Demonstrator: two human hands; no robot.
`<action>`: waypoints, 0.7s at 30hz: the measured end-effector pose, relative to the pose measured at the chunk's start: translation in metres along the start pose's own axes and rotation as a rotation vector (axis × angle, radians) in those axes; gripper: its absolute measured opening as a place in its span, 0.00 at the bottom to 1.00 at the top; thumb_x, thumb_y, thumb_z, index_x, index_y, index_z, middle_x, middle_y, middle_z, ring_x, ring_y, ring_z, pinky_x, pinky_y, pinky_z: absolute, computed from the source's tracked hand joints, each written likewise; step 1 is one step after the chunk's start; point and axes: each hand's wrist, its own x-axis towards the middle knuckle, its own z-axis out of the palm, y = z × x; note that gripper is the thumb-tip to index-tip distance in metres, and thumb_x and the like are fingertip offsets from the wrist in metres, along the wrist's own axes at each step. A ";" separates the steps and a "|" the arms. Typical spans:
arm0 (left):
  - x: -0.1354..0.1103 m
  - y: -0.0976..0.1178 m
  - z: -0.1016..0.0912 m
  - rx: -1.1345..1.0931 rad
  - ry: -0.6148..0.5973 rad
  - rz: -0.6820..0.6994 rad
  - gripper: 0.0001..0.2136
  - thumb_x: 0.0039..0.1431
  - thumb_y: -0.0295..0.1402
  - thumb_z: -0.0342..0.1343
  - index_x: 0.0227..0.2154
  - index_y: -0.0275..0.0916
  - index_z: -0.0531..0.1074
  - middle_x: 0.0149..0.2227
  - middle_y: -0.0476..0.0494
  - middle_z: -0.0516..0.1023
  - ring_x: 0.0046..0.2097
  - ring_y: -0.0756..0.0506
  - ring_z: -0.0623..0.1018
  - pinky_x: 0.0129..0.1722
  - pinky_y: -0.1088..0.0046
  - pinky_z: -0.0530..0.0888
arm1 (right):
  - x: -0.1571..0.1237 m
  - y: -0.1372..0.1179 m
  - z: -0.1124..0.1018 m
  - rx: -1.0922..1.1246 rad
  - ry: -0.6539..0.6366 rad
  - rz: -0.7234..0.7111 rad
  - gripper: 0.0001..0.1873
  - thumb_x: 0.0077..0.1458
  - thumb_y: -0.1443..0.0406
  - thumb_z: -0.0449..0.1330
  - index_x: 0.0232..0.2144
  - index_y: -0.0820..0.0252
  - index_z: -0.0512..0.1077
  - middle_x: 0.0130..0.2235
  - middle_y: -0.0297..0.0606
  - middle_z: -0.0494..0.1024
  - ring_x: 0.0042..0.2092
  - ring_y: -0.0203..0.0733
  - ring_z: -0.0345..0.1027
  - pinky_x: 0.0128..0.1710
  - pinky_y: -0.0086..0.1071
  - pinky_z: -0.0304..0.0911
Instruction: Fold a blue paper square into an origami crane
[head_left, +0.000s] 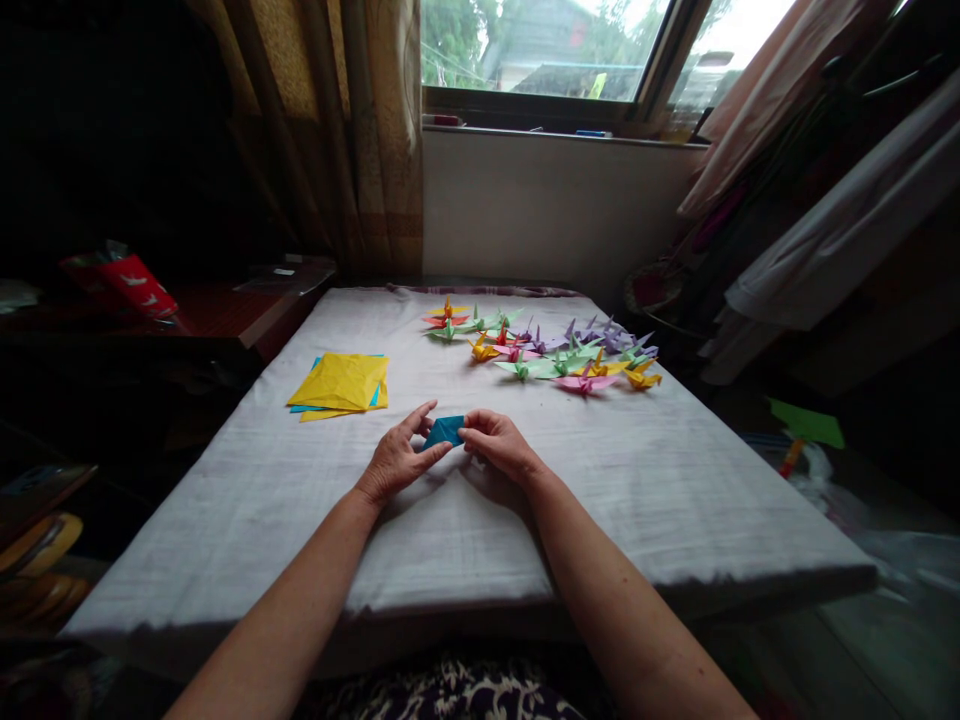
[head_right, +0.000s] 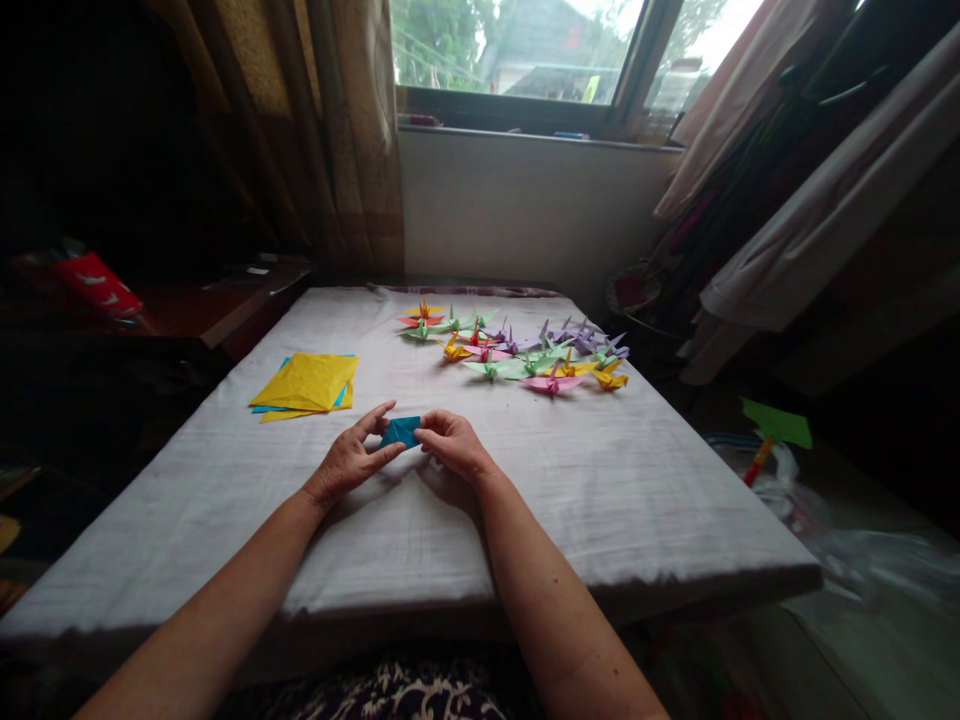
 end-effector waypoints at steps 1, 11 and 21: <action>0.000 0.000 0.000 -0.001 0.005 0.002 0.32 0.51 0.42 0.62 0.59 0.42 0.66 0.39 0.46 0.76 0.42 0.46 0.77 0.41 0.70 0.76 | 0.000 0.000 0.000 -0.003 -0.002 0.001 0.18 0.39 0.55 0.70 0.26 0.58 0.70 0.23 0.27 0.71 0.23 0.30 0.61 0.22 0.25 0.55; 0.001 -0.002 -0.003 -0.040 0.057 0.011 0.33 0.50 0.43 0.63 0.60 0.40 0.65 0.43 0.44 0.76 0.44 0.45 0.76 0.50 0.65 0.73 | 0.003 0.003 -0.002 -0.011 0.017 -0.029 0.18 0.38 0.55 0.70 0.25 0.58 0.69 0.23 0.27 0.71 0.23 0.31 0.62 0.23 0.25 0.58; 0.004 -0.005 -0.004 -0.150 0.205 -0.046 0.29 0.49 0.43 0.64 0.55 0.40 0.70 0.38 0.46 0.77 0.41 0.46 0.77 0.47 0.67 0.74 | 0.004 0.006 -0.003 -0.016 0.043 -0.021 0.17 0.40 0.54 0.69 0.26 0.57 0.69 0.21 0.26 0.70 0.21 0.31 0.61 0.19 0.24 0.54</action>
